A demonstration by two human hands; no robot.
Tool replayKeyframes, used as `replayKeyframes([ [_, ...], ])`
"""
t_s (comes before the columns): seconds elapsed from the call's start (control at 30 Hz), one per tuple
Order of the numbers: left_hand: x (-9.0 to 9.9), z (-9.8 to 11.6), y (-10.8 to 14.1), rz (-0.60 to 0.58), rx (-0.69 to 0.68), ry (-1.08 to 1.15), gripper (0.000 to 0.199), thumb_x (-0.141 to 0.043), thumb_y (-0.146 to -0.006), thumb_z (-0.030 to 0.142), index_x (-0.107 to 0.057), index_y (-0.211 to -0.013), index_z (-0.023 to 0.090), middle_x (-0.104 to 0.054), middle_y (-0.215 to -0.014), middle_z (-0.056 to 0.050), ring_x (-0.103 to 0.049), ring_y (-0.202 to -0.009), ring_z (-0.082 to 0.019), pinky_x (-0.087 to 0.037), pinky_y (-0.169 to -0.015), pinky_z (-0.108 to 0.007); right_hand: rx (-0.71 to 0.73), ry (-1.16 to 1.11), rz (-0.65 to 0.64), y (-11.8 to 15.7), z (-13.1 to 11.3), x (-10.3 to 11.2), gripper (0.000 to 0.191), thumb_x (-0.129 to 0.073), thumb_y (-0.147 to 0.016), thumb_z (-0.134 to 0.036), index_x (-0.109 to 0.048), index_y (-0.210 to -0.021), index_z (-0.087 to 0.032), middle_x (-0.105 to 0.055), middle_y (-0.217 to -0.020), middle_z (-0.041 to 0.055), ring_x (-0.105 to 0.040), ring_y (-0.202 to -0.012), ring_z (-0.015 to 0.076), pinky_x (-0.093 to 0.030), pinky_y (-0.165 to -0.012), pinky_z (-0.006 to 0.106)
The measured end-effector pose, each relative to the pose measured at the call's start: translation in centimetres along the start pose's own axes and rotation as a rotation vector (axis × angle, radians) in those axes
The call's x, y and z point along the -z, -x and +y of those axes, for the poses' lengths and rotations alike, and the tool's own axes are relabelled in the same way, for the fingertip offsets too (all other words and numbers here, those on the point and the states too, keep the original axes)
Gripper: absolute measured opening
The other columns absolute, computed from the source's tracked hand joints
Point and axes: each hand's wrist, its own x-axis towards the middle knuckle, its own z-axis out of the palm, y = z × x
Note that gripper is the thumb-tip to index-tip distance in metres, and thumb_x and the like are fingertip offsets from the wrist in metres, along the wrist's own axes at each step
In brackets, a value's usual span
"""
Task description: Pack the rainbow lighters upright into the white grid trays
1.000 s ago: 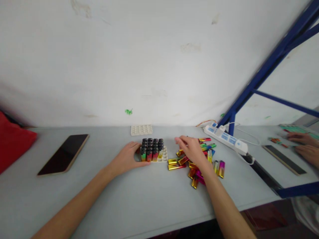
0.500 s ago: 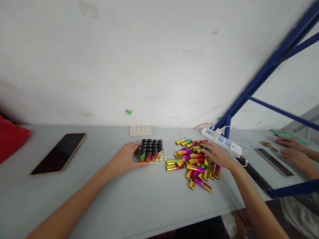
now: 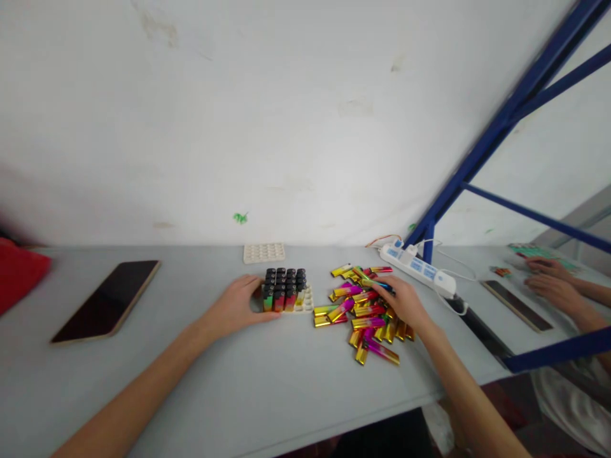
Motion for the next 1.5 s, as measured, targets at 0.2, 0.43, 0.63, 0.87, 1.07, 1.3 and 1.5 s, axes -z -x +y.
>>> replayKeyframes([
  [0.2, 0.2, 0.5, -0.1, -0.007, 0.021, 0.005, 0.063, -0.090, -0.075, 0.081, -0.077, -0.100, 0.025, -0.085, -0.112, -0.011, -0.079, -0.108, -0.039, -0.064, -0.104, -0.051, -0.079, -0.097, 0.142, -1.1, -1.7, 1.0, 0.069, -0.063, -0.104, -0.089, -0.089, -0.109, -0.025, -0.091, -0.114, 0.0156, -0.085, -0.102, 0.0379, -0.067, -0.097, 0.054],
  [0.43, 0.2, 0.4, 0.0, -0.006, 0.010, -0.011, 0.063, -0.089, -0.075, 0.083, -0.076, -0.096, 0.026, -0.083, -0.105, -0.009, -0.078, -0.102, -0.036, -0.065, -0.098, -0.048, -0.241, -0.594, 0.181, -5.2, -7.7, -1.2, 0.069, -0.084, -0.084, -0.093, -0.070, -0.085, -0.025, -0.058, -0.068, -0.0028, -0.056, -0.066, 0.0188, -0.048, -0.063, 0.032],
  [0.63, -0.1, 0.1, 0.0, -0.005, -0.007, -0.008, 0.066, -0.090, -0.076, 0.082, -0.077, -0.104, 0.024, -0.083, -0.112, -0.012, -0.078, -0.108, -0.039, -0.064, -0.104, -0.053, -0.219, -1.000, -0.075, -7.1, -15.1, -3.9, 0.068, -0.077, -0.090, -0.094, -0.061, -0.100, -0.029, -0.065, -0.084, -0.0031, -0.056, -0.064, 0.0150, -0.048, -0.058, 0.028],
  [0.87, 0.1, 0.4, 0.2, -0.031, 0.022, -0.017, 0.059, -0.092, -0.078, 0.076, -0.076, -0.103, 0.025, -0.083, -0.114, -0.011, -0.078, -0.111, -0.038, -0.062, -0.106, -0.049, -0.197, -0.841, -0.119, -5.9, -18.1, -7.3, 0.077, -0.061, -0.095, -0.102, -0.049, -0.074, -0.028, -0.036, -0.059, -0.0084, -0.032, -0.052, 0.0128, -0.026, -0.049, 0.029],
  [1.07, 0.2, 0.6, 0.3, -0.024, 0.015, -0.015, 0.058, -0.092, -0.079, 0.078, -0.073, -0.097, 0.026, -0.082, -0.110, -0.009, -0.077, -0.107, -0.037, -0.063, -0.104, -0.049, -0.194, -0.626, -0.053, -4.2, -17.2, -8.9, 0.067, -0.059, -0.103, -0.080, -0.040, -0.063, -0.029, -0.038, -0.060, -0.0047, -0.036, -0.060, 0.0147, -0.027, -0.058, 0.032],
  [1.3, 0.2, 0.4, 0.2, -0.029, 0.027, -0.014, 0.060, -0.093, -0.077, 0.078, -0.075, -0.100, 0.026, -0.083, -0.111, -0.010, -0.077, -0.108, -0.038, -0.063, -0.105, -0.051, -0.166, -0.558, -0.024, -3.6, -17.3, -9.3, 0.055, -0.055, -0.104, -0.067, -0.041, -0.067, -0.029, -0.042, -0.061, -0.0046, -0.040, -0.062, 0.0167, -0.030, -0.062, 0.033],
  [1.5, 0.1, 0.2, 0.3, -0.025, 0.026, -0.023, 0.061, -0.093, -0.077, 0.078, -0.077, -0.104, 0.026, -0.084, -0.113, -0.010, -0.078, -0.109, -0.038, -0.063, -0.106, -0.050, -0.051, -0.493, -0.045, -3.1, -18.0, -7.9, 0.046, -0.049, -0.117, -0.067, -0.053, -0.091, -0.029, -0.057, -0.072, -0.0034, -0.055, -0.069, 0.0205, -0.041, -0.068, 0.032],
])
